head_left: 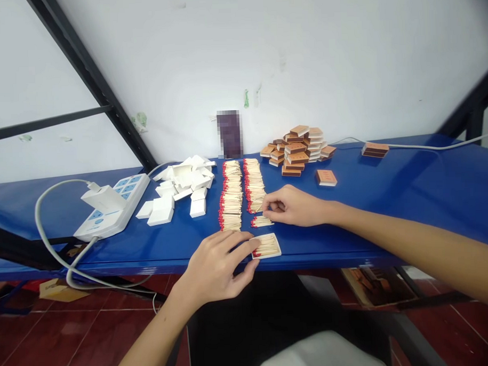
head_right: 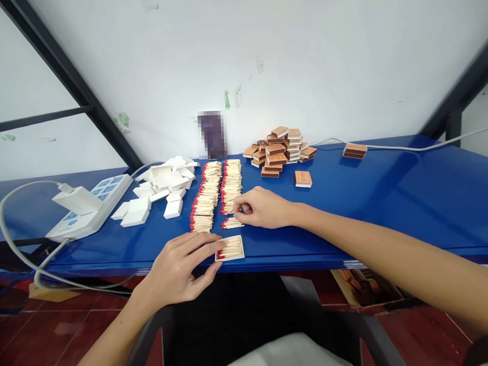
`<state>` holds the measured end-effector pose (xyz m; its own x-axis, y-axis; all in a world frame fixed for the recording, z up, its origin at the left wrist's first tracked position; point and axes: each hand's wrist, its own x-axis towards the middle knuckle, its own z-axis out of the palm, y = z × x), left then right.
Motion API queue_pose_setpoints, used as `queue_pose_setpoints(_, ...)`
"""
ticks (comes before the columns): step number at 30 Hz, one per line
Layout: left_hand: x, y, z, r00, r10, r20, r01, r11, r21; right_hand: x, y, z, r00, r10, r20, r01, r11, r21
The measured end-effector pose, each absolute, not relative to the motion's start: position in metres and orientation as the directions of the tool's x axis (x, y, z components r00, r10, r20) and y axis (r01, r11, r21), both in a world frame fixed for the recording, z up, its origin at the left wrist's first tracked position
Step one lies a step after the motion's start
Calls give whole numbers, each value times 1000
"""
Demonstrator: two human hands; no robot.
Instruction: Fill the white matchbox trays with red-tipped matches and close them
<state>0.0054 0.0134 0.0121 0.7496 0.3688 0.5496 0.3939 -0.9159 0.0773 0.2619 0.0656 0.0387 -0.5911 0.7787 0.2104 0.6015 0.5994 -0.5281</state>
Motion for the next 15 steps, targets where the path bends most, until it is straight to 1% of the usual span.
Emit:
queue_pose_setpoints(2, 5, 13, 12, 749, 368, 551, 395, -916, 74, 263, 67, 36, -564, 780, 272, 597, 613, -518)
queue_pose_setpoints(5, 5, 13, 11, 750, 369, 549, 395, -916, 77, 265, 71, 33, -536, 777, 330, 644, 629, -436)
queue_pose_setpoints(8, 5, 13, 12, 749, 370, 549, 393, -916, 80, 267, 74, 30, -534, 780, 326, 683, 625, -378)
queue_pose_setpoints(15, 6, 13, 13, 750, 364, 552, 393, -917, 71, 266, 75, 28, -493, 810, 318, 717, 585, -378)
